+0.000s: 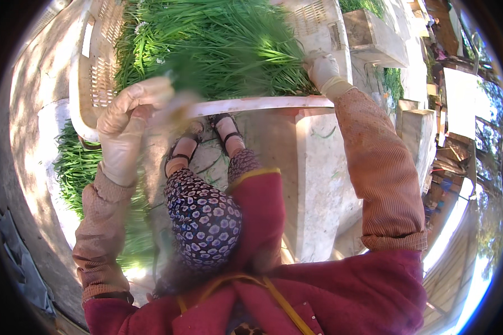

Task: The person sorts and bundles green onions by hand, removing damaged leaves and organizing them into neat bunches.

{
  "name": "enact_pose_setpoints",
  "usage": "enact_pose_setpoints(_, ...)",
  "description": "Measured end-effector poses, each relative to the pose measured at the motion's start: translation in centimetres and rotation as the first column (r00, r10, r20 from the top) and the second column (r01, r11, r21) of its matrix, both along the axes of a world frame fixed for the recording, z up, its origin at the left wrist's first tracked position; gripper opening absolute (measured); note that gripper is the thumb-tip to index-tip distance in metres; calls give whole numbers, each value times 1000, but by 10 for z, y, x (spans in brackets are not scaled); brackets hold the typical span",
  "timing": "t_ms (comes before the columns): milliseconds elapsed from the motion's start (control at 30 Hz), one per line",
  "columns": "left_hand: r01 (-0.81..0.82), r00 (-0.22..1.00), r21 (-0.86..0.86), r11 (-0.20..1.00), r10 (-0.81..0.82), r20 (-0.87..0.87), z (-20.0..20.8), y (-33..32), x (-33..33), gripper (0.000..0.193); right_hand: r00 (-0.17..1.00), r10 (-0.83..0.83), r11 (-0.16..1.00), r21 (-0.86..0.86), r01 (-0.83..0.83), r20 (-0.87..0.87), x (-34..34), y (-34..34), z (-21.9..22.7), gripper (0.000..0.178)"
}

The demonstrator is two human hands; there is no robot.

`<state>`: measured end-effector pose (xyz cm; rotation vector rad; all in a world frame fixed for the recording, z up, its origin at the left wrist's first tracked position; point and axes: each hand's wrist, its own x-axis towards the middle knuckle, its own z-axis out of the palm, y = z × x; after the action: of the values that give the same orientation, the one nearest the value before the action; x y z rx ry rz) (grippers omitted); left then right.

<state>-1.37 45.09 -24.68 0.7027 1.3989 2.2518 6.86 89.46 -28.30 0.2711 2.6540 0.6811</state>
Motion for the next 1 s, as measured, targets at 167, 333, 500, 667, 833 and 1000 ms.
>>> enact_pose_setpoints(167, 332, 943, -208, 920, -326, 62, 17, 60, -32, 37, 962, -223, 972, -106, 209, -154, 31, 17, 25, 24)
enact_pose_setpoints(333, 669, 625, -220, 710, -377, 683, -47, 151, -45, 42, 874, -383, 882, -164, 443, 299, 22, -1, 21, 60)
enact_pose_setpoints(500, 755, 590, -435, 490, -221, 776, -71, 218, -23, 42, 842, -459, 829, -206, 521, 283, 0, 26, 17, 91)
enact_pose_setpoints(667, 687, 691, -704, 179, -460, 557, -102, 268, -8, 24, 775, -557, 649, -427, 630, 298, -3, 63, -18, 101)
enact_pose_setpoints(833, 764, 627, -628, 149, -404, 667, -119, 282, 4, 41, 667, -638, 470, -492, 733, 385, 10, 87, -68, 75)
enact_pose_setpoints(1000, 687, 723, -609, 395, -289, 627, -95, 256, 1, 77, 602, -591, 122, -677, 726, 538, -9, 35, -33, 66)
